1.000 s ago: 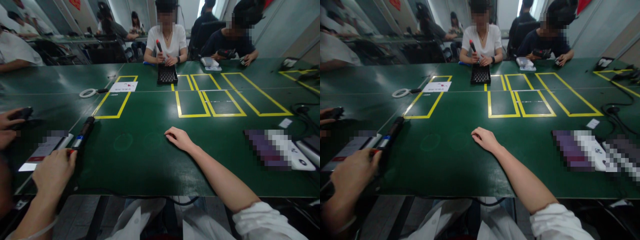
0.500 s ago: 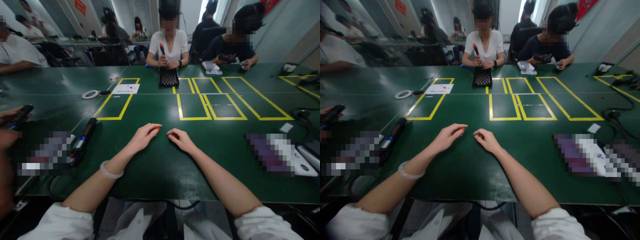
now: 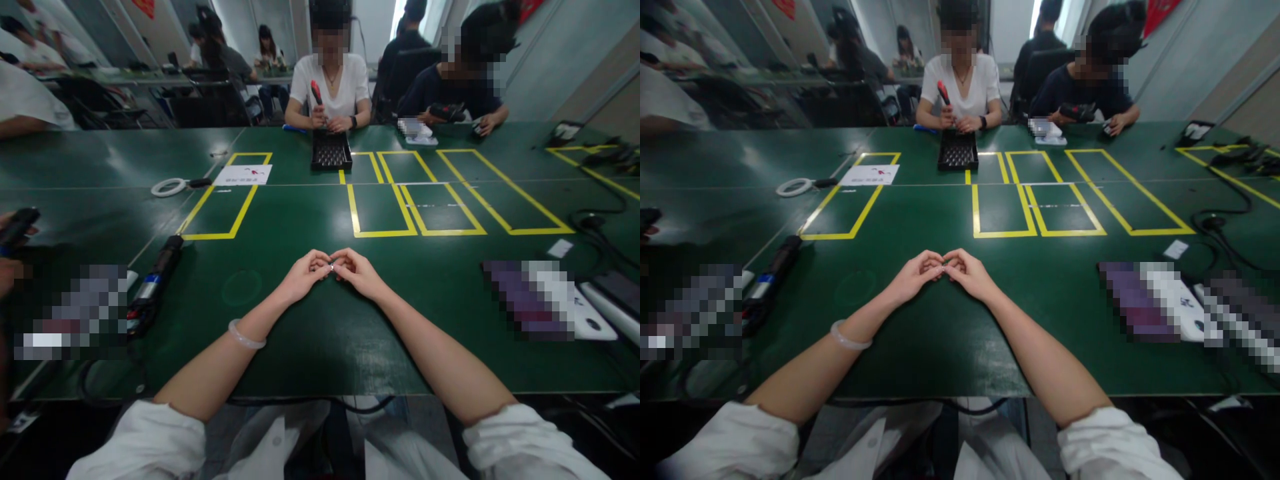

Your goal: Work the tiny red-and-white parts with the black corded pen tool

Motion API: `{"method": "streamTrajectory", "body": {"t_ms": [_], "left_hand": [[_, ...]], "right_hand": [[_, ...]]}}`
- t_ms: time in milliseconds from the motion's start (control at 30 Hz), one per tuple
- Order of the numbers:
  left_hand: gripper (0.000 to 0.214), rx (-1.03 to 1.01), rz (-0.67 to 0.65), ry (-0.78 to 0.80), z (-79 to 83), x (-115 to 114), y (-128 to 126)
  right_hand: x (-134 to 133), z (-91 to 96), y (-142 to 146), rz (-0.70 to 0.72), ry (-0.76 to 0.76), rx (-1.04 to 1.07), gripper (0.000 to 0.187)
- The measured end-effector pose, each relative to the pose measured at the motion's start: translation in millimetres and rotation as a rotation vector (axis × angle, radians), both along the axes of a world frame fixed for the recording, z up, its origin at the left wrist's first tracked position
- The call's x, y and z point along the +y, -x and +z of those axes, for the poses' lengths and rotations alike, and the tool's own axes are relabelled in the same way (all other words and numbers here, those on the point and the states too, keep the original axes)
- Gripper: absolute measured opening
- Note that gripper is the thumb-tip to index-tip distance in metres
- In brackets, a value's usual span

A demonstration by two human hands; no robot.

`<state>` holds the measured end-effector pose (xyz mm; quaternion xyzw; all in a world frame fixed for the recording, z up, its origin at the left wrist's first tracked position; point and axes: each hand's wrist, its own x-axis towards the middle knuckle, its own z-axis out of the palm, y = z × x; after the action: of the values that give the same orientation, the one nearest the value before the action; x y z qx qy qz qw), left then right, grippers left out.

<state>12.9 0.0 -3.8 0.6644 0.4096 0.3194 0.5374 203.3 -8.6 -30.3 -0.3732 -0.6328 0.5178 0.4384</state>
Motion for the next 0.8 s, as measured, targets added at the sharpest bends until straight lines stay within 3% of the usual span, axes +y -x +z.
{"method": "streamTrajectory", "body": {"t_ms": [800], "left_hand": [[0.04,-0.039,0.077,0.072,-1.0,-23.3,24.2]], "right_hand": [[-5.4,5.1,2.5,0.057,0.041,-0.009,0.03]]}}
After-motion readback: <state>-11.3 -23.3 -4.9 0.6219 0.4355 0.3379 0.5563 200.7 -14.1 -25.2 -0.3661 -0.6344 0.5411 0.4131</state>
